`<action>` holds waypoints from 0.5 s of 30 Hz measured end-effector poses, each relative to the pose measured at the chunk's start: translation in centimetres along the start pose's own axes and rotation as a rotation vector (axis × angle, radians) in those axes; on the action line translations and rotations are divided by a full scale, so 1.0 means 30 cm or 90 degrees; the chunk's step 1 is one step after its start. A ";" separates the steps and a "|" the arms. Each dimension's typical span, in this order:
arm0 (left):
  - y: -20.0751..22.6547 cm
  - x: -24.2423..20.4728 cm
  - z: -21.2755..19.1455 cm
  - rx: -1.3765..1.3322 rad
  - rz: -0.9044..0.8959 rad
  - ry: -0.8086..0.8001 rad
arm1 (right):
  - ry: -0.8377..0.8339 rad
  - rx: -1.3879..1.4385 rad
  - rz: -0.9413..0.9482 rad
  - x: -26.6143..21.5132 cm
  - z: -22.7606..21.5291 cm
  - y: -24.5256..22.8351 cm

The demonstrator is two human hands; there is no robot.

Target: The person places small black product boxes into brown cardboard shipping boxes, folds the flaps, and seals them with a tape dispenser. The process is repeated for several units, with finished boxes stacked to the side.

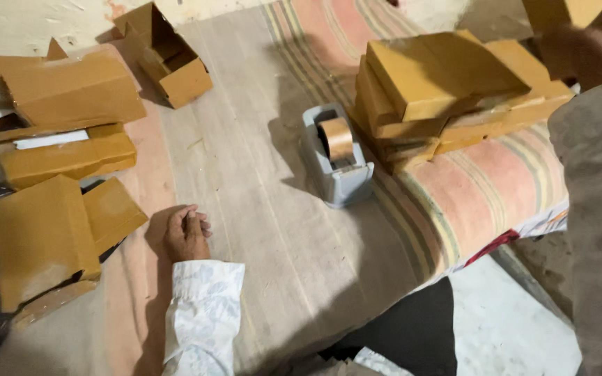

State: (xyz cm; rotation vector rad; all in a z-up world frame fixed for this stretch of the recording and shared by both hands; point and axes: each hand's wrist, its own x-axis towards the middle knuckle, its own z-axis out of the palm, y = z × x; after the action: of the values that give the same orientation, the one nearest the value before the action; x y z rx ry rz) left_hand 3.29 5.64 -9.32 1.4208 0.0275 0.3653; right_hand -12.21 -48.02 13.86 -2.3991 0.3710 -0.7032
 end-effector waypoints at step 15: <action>-0.169 0.037 0.026 0.146 0.166 0.077 | -0.085 0.073 0.025 -0.002 0.394 0.053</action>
State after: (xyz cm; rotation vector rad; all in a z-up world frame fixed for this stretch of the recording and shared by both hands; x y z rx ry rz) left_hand 5.69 4.67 -13.87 1.6318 -0.0188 0.6802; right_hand -5.73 -43.65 4.84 -2.3096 0.3129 -0.5285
